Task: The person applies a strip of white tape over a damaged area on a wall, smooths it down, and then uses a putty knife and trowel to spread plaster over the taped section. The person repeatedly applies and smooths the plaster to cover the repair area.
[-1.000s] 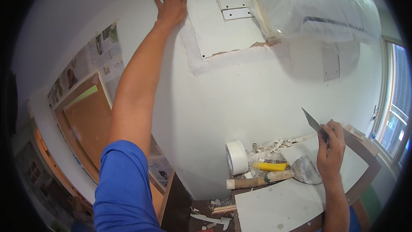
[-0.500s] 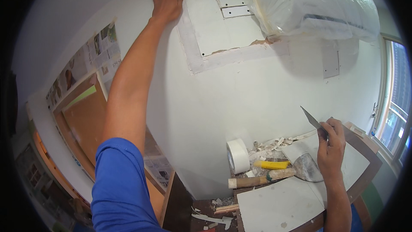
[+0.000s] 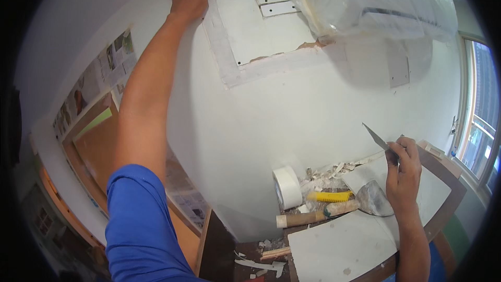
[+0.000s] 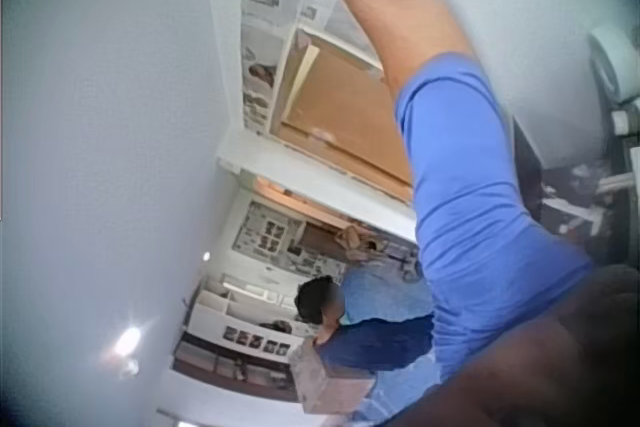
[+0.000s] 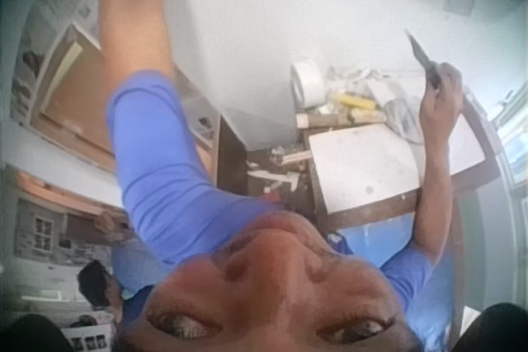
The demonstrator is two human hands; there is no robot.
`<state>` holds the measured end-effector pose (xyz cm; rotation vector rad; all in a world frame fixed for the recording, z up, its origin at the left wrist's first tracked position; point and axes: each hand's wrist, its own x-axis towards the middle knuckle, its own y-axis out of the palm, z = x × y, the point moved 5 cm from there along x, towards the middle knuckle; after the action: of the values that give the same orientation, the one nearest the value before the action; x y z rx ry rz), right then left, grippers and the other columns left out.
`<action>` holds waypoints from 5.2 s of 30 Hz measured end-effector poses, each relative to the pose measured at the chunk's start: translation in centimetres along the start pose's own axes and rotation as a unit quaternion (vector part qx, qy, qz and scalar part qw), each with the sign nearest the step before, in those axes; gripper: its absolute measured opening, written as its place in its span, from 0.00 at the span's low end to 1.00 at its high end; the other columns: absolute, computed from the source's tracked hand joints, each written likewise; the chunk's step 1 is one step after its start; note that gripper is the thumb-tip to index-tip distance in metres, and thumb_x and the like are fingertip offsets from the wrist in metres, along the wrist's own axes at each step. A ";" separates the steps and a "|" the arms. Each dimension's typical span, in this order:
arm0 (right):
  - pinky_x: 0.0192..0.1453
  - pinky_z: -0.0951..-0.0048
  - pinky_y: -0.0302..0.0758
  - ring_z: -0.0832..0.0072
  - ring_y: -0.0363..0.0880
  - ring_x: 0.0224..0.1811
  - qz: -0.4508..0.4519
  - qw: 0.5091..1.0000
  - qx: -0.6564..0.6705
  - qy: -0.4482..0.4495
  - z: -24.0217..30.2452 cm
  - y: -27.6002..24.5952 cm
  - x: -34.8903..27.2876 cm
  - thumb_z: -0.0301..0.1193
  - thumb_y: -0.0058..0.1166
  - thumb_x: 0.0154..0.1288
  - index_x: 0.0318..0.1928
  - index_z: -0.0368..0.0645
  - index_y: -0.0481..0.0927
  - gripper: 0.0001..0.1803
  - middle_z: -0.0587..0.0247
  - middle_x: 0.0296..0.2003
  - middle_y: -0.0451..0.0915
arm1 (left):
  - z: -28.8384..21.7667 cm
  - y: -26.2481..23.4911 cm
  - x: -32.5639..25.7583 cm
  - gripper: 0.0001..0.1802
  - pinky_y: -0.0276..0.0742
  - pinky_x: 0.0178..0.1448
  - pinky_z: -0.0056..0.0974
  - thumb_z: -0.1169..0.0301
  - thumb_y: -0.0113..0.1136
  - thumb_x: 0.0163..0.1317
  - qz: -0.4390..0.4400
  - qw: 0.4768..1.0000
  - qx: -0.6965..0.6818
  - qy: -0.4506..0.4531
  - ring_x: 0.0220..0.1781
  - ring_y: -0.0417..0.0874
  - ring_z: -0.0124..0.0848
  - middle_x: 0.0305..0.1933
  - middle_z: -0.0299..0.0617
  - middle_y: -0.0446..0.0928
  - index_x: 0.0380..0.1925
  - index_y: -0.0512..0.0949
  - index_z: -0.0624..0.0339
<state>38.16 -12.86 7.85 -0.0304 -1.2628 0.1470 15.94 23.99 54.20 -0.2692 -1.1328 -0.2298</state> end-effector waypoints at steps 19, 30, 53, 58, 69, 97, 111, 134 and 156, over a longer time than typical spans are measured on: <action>0.48 0.68 0.81 0.61 0.83 0.48 -0.001 1.000 -0.007 -0.005 0.3 -0.1 0.0 0.10 0.57 0.65 0.51 0.32 0.83 0.15 0.50 0.50 0.79 | 0.1 -2.6 1.5 0.47 0.26 0.90 0.65 0.56 0.50 0.74 0.072 0.997 -0.036 -0.008 0.92 0.38 0.50 0.90 0.55 0.46 0.84 0.46 0.71; 0.46 0.69 0.81 0.63 0.82 0.49 0.011 1.000 0.008 0.016 0.2 -0.1 0.0 0.10 0.55 0.67 0.53 0.31 0.83 0.16 0.50 0.51 0.78 | -0.2 1.2 -4.3 0.36 0.30 0.87 0.72 0.56 0.49 0.77 -0.158 0.984 -0.067 0.049 0.91 0.45 0.50 0.88 0.50 0.54 0.80 0.63 0.59; 0.55 0.69 0.82 0.65 0.82 0.53 0.021 0.999 0.029 0.022 -1.3 -0.1 -0.6 0.12 0.52 0.74 0.57 0.32 0.81 0.15 0.49 0.55 0.79 | -4.1 0.7 -18.5 0.29 0.36 0.90 0.66 0.52 0.62 0.75 -0.098 0.969 -0.058 0.220 0.86 0.62 0.34 0.80 0.31 0.72 0.72 0.77 0.46; 0.56 0.69 0.82 0.65 0.82 0.53 0.030 0.998 0.043 0.039 -1.5 -0.1 -0.6 0.12 0.53 0.74 0.57 0.33 0.81 0.15 0.49 0.55 0.79 | -5.4 -0.8 -20.1 0.23 0.43 0.90 0.63 0.59 0.63 0.75 -0.102 0.953 -0.065 0.278 0.85 0.64 0.33 0.77 0.30 0.76 0.68 0.81 0.45; 0.55 0.68 0.83 0.66 0.83 0.54 0.029 0.999 0.033 0.016 -1.7 -0.3 -0.7 0.12 0.53 0.73 0.57 0.34 0.82 0.16 0.49 0.56 0.80 | -5.3 0.9 -22.7 0.23 0.39 0.92 0.58 0.57 0.58 0.77 -0.053 0.939 -0.071 0.332 0.86 0.62 0.31 0.78 0.29 0.74 0.69 0.80 0.43; 0.54 0.70 0.81 0.67 0.82 0.51 0.024 0.998 0.064 0.008 -1.9 -0.7 -0.3 0.11 0.51 0.71 0.57 0.35 0.81 0.17 0.49 0.55 0.80 | -6.1 1.9 -26.9 0.30 0.32 0.92 0.59 0.48 0.52 0.79 0.032 0.937 -0.090 0.336 0.90 0.52 0.35 0.86 0.31 0.62 0.77 0.71 0.39; 0.55 0.70 0.82 0.65 0.81 0.52 0.017 0.994 0.104 0.010 -2.2 -1.1 -0.2 0.08 0.49 0.69 0.57 0.33 0.81 0.20 0.48 0.55 0.79 | -6.5 1.6 -27.2 0.31 0.36 0.93 0.55 0.50 0.52 0.79 0.038 0.942 -0.090 0.322 0.88 0.56 0.35 0.85 0.35 0.64 0.78 0.69 0.46; 0.52 0.71 0.80 0.64 0.80 0.51 0.029 0.993 0.104 0.035 -2.0 -1.5 -0.1 0.11 0.54 0.71 0.56 0.33 0.82 0.16 0.48 0.54 0.79 | -6.7 -0.9 -21.2 0.31 0.47 0.91 0.54 0.56 0.54 0.79 -0.066 0.963 -0.136 0.221 0.85 0.64 0.41 0.81 0.45 0.68 0.76 0.70 0.58; 0.53 0.70 0.81 0.63 0.82 0.51 -0.005 0.995 0.100 0.021 -1.8 -1.7 0.0 0.11 0.53 0.71 0.56 0.34 0.82 0.16 0.48 0.53 0.81 | -4.2 0.1 -12.9 0.30 0.48 0.89 0.56 0.53 0.46 0.82 -0.109 0.985 -0.109 0.074 0.84 0.65 0.45 0.80 0.46 0.70 0.76 0.69 0.56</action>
<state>40.06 -14.45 7.47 0.1444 -1.2011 0.2632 14.34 23.33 40.70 -0.3166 -0.9901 -0.5602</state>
